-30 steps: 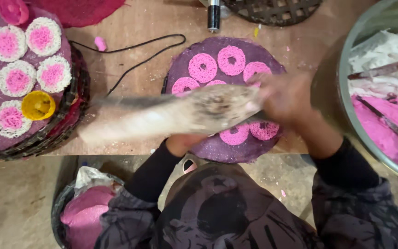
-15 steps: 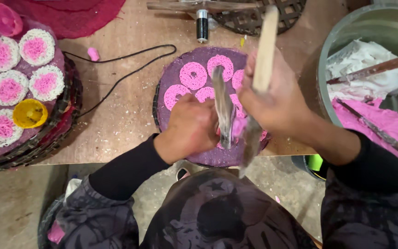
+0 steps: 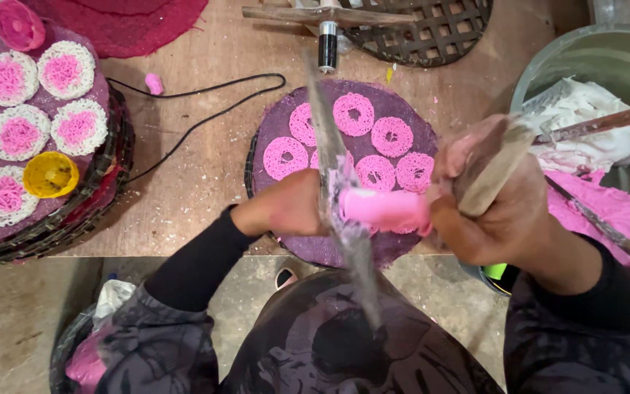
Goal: The person applies white and pink paste onto a flat base using a wooden tool to create circular decorative patterns.
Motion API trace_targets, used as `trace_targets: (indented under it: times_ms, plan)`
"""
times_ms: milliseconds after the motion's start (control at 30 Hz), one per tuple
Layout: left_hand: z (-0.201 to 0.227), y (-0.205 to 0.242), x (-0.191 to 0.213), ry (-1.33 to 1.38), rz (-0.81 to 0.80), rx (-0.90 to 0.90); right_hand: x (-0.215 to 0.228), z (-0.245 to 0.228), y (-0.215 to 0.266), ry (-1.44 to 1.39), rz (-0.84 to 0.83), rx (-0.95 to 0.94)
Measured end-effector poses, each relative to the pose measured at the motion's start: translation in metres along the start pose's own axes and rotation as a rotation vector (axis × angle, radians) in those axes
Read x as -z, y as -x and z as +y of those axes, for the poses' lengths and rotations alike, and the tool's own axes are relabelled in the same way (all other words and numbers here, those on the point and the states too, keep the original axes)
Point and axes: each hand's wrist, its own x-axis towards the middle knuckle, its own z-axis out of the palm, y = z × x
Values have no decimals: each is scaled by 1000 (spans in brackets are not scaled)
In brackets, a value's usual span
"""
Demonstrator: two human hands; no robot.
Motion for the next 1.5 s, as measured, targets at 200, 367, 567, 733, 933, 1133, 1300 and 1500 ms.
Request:
trace_targets:
  times_ms: [200,367,567,733,933,1133,1300,1500]
  plan:
    - [-4,-2,-37,-397,362,78,6,32,11,-72,275,227]
    - [-9,-4,-60,-109,449,-40,76,66,10,-14,630,410]
    - [-8,-20,-89,318,501,-305,77,112,5,-72,1050,510]
    - [-17,-39,-63,531,769,-455,-47,140,37,-1010,898,113]
    - [-30,-35,-2,1043,671,-809,16,120,59,-193,406,-285]
    - [-25,-26,-24,1255,516,-550,60,87,52,810,155,229]
    - [-21,-21,-32,1133,471,-706,39,61,21,970,-8,351]
    - [-17,-14,-35,1156,529,-623,14,67,29,849,-88,654]
